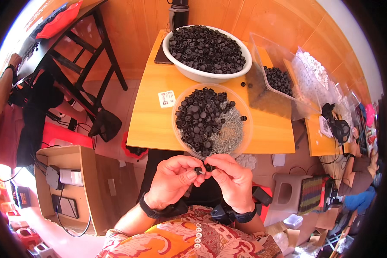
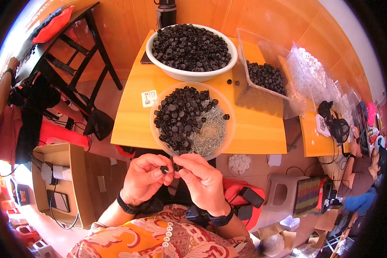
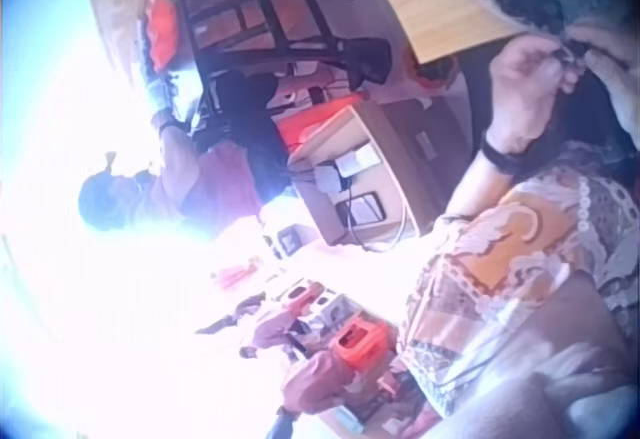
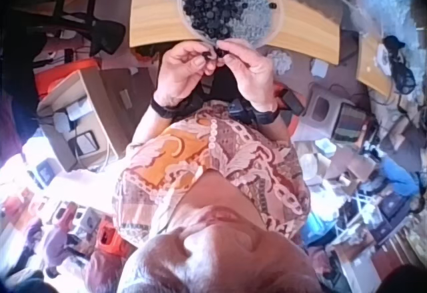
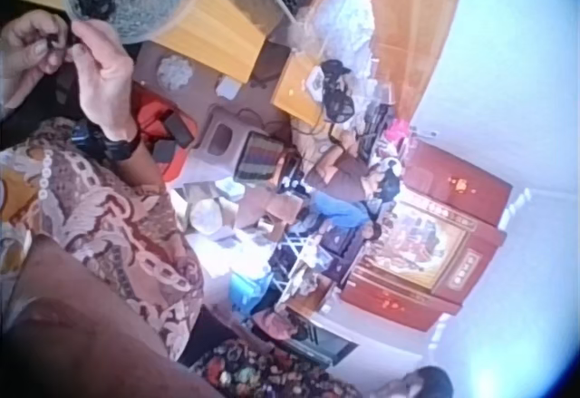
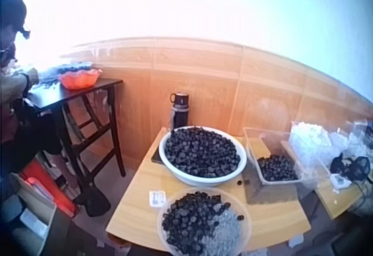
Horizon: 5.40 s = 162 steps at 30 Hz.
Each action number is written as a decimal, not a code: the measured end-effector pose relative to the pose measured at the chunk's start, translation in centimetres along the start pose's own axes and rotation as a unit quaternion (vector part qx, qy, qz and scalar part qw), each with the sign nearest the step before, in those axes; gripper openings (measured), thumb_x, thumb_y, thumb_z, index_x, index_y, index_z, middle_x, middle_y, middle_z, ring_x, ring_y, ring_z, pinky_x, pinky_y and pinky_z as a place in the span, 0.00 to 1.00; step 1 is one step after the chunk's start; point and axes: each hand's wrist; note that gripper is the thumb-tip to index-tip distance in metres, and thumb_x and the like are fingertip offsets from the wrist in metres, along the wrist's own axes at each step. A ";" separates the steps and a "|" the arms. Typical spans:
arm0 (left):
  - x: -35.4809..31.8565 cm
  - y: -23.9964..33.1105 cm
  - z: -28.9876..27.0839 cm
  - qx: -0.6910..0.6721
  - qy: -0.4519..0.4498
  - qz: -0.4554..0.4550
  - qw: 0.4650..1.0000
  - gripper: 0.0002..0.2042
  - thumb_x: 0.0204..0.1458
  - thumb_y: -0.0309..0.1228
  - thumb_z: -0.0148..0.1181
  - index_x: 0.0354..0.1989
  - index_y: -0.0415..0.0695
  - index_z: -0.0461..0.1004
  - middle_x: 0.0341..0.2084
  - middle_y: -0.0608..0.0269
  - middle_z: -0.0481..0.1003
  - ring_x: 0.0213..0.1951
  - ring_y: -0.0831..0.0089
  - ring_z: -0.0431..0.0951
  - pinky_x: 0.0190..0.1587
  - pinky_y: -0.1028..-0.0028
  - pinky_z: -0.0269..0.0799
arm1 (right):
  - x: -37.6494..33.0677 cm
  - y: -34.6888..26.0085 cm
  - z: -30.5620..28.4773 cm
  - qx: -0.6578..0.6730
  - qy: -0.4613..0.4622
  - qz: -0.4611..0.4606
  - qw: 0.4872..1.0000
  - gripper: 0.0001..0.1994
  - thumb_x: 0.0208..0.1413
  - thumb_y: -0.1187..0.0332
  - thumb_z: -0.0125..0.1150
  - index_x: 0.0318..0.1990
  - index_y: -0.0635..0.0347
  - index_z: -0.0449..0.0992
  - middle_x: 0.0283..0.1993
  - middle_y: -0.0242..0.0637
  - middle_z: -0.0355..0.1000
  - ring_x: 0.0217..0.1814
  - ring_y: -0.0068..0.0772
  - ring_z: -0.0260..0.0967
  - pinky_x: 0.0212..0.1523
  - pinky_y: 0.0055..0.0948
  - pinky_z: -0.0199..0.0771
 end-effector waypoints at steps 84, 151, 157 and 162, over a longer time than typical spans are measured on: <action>-1.0 0.6 1.6 0.485 0.063 0.214 0.846 0.07 0.41 0.17 0.62 0.30 0.37 0.74 0.30 0.59 0.73 0.26 0.80 0.69 0.26 0.83 0.64 | 0.1 1.3 0.7 0.209 0.003 0.115 0.971 0.10 0.51 0.77 0.56 0.42 0.68 0.72 0.38 0.35 0.68 0.35 0.22 0.66 0.36 0.19 0.68; 1.1 -0.5 -0.8 -0.057 -0.061 0.008 0.996 0.14 0.42 0.17 0.60 0.40 0.39 0.74 0.43 0.50 0.69 0.36 0.66 0.73 0.37 0.71 0.72 | 0.3 -0.5 1.9 -0.032 0.015 -0.097 0.995 0.10 0.50 0.81 0.55 0.41 0.67 0.73 0.34 0.39 0.70 0.31 0.23 0.69 0.32 0.19 0.69; 2.2 -0.2 -0.8 -0.104 -0.073 -0.014 0.992 0.14 0.45 0.19 0.59 0.42 0.41 0.73 0.45 0.54 0.69 0.38 0.67 0.72 0.40 0.70 0.69 | 1.1 -0.7 1.4 -0.053 0.019 -0.088 0.995 0.11 0.51 0.81 0.55 0.42 0.67 0.73 0.36 0.40 0.70 0.33 0.25 0.71 0.34 0.19 0.70; 2.6 0.1 -0.7 -0.085 -0.075 -0.019 0.993 0.13 0.46 0.19 0.58 0.42 0.41 0.73 0.46 0.55 0.69 0.38 0.67 0.73 0.40 0.70 0.69 | 1.4 -0.7 1.4 -0.007 0.038 -0.061 0.997 0.10 0.50 0.83 0.54 0.41 0.69 0.73 0.36 0.40 0.70 0.32 0.24 0.71 0.35 0.19 0.71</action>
Point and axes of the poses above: each hand's wrist, its own x-axis towards the middle knuckle, its own z-axis out of the palm, y = z × x
